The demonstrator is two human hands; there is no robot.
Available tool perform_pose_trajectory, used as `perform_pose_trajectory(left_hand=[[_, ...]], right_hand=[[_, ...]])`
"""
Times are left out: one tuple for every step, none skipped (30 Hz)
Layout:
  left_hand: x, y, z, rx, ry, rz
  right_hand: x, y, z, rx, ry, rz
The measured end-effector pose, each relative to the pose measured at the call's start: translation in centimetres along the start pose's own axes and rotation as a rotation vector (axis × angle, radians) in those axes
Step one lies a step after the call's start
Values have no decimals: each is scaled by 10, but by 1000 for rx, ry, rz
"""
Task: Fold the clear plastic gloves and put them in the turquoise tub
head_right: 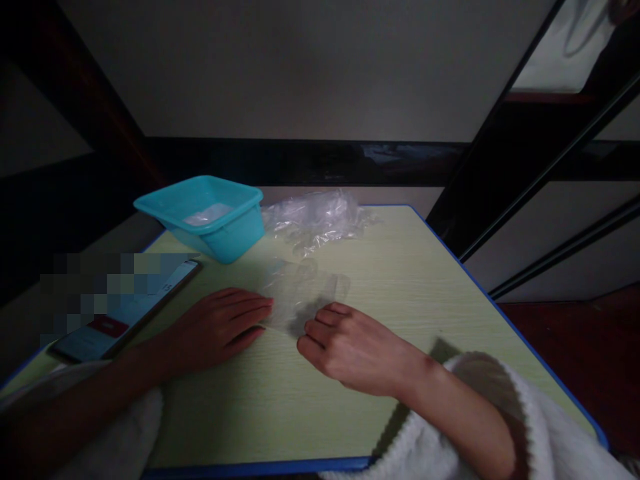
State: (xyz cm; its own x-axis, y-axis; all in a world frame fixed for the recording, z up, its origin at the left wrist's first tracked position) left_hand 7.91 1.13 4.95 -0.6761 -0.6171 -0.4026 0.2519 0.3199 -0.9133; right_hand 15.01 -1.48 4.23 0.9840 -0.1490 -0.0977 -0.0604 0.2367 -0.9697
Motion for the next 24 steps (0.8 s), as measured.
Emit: perform_pose_trajectory(left_hand=[[0,0,0,0,-1,4],[0,-1,0,2,1,10],[-1,-1,0,4,2,13],[-1,-2,1,7,5,17],[-1,-2,1,9,3,16],[-1,-2,0,9,0,13],[-1,-1,0,9,-1,9],[0,-1,0,11,-1,9],[0,-1,0,11,-2,8],[0,-1,0,12,-2,7],[0,-1,0,13,-2,7],[0,-1,0,14,-4,8],[-1,-1,-1,14,-8,10],[-1,-1,-1,16,-11,14],[-1,-1,-1,19,-13,19],[-1,-2,-1,24,-16,25],[-2,-2,-2,29,-21,29],[-2,-2,-2,33,-28,29],[-2,-2,-3,37,-35,27],[-3,-2,-3,39,-43,26],[-3,-2,-4,40,-51,27],[-3,-2,-5,41,-57,31],[-3,-3,-5,40,-62,35],[-4,-3,-6,36,-66,38]], right_hand=[[0,0,0,2,3,-9],[0,1,0,3,5,-17],[0,1,0,4,9,-24],[0,2,0,3,12,-28],[0,3,1,1,13,-31],[0,4,1,0,17,-35],[0,4,2,0,20,-34],[0,5,2,-1,22,-32],[0,5,2,-1,24,-27],[1,6,3,-1,27,-21],[1,6,4,2,33,-14],[1,6,5,7,40,-7],[1,6,6,15,48,0],[2,6,7,27,59,6],[2,6,8,40,69,10],[2,6,9,50,77,15],[3,6,10,57,86,22],[3,4,12,61,95,32],[4,3,13,59,104,44],[4,1,15,54,114,58],[5,-2,16,49,126,73],[6,-5,18,43,137,90],[7,-8,20,39,148,104],[8,-10,22,36,159,116]])
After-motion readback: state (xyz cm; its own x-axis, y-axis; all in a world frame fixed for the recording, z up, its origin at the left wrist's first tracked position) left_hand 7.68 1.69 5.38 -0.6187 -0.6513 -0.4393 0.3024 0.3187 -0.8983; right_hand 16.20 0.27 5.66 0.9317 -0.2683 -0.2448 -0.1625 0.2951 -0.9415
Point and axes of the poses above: each hand's wrist, its own x-axis away from the middle knuckle, its own y-axis out of the palm, z = x × y, the point moved 10 cm from there along -x, towards the middle knuckle, and after that the axes turned 11 degrees about -y, right-handed, at the moved point
